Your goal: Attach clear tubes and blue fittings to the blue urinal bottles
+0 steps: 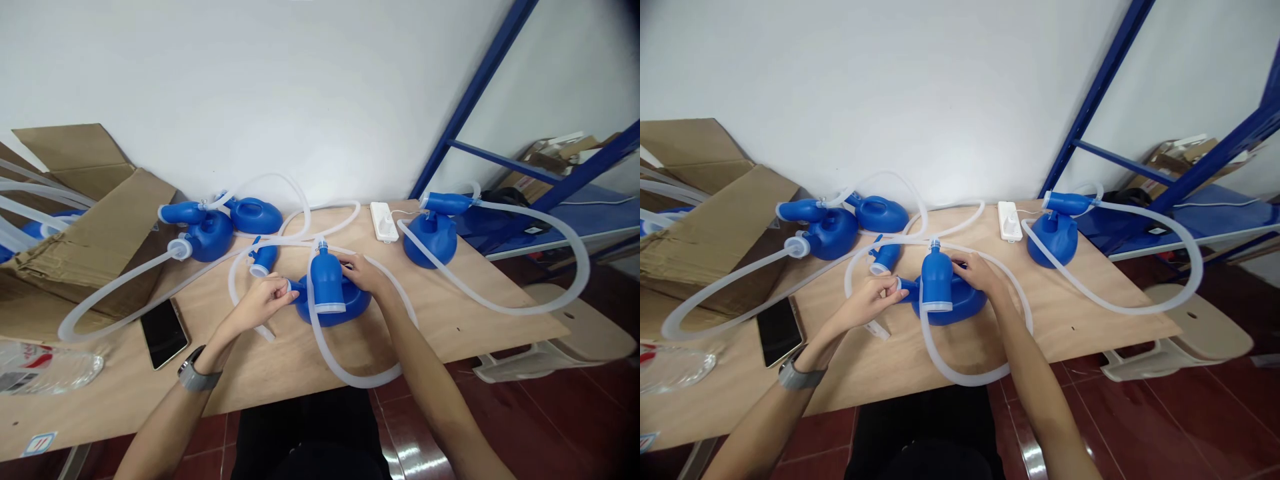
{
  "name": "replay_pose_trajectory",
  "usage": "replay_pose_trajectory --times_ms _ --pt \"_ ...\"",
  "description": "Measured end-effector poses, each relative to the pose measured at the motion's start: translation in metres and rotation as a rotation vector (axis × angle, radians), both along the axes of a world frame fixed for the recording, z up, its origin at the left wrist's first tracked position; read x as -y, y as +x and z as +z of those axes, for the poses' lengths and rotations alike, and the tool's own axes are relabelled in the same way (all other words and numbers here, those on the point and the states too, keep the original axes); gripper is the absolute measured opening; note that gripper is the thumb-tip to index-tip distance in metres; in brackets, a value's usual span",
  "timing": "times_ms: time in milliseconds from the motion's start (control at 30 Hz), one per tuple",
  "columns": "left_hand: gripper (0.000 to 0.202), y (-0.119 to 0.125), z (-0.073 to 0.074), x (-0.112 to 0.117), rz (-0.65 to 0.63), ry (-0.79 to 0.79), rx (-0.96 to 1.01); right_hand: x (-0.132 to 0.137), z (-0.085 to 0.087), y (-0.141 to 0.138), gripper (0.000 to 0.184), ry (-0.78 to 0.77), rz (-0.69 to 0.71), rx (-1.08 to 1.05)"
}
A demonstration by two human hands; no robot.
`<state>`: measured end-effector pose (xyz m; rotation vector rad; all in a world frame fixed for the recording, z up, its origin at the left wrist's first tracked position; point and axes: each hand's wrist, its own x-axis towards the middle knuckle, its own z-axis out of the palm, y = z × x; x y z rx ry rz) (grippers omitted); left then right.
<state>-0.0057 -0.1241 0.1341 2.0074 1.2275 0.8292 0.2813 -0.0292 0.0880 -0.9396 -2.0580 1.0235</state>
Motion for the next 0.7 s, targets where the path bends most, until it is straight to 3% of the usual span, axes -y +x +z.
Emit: replay_pose_trajectory --times_ms 133,267,400,533,700 --pt "0.058 -0.007 0.002 0.014 0.045 -0.115 0.157 -0.004 -0.010 0.006 0.044 -0.012 -0.063 -0.037" --pt "0.049 -0.012 -0.003 0.025 0.180 0.045 -0.036 -0.009 -0.016 0.007 0.045 -0.001 -0.069 -0.025" --pt "0.049 -0.020 -0.032 0.014 0.341 0.135 -0.147 -0.012 -0.017 0.006 0.046 0.038 -0.149 0.006" --pt "0.037 -0.022 -0.062 -0.001 0.328 0.170 -0.180 -0.011 -0.016 0.009 0.047 0.099 -0.266 0.072" --pt "0.019 -0.016 -0.074 -0.003 0.348 0.207 -0.173 0.001 -0.016 0.016 0.052 0.144 -0.419 0.117"
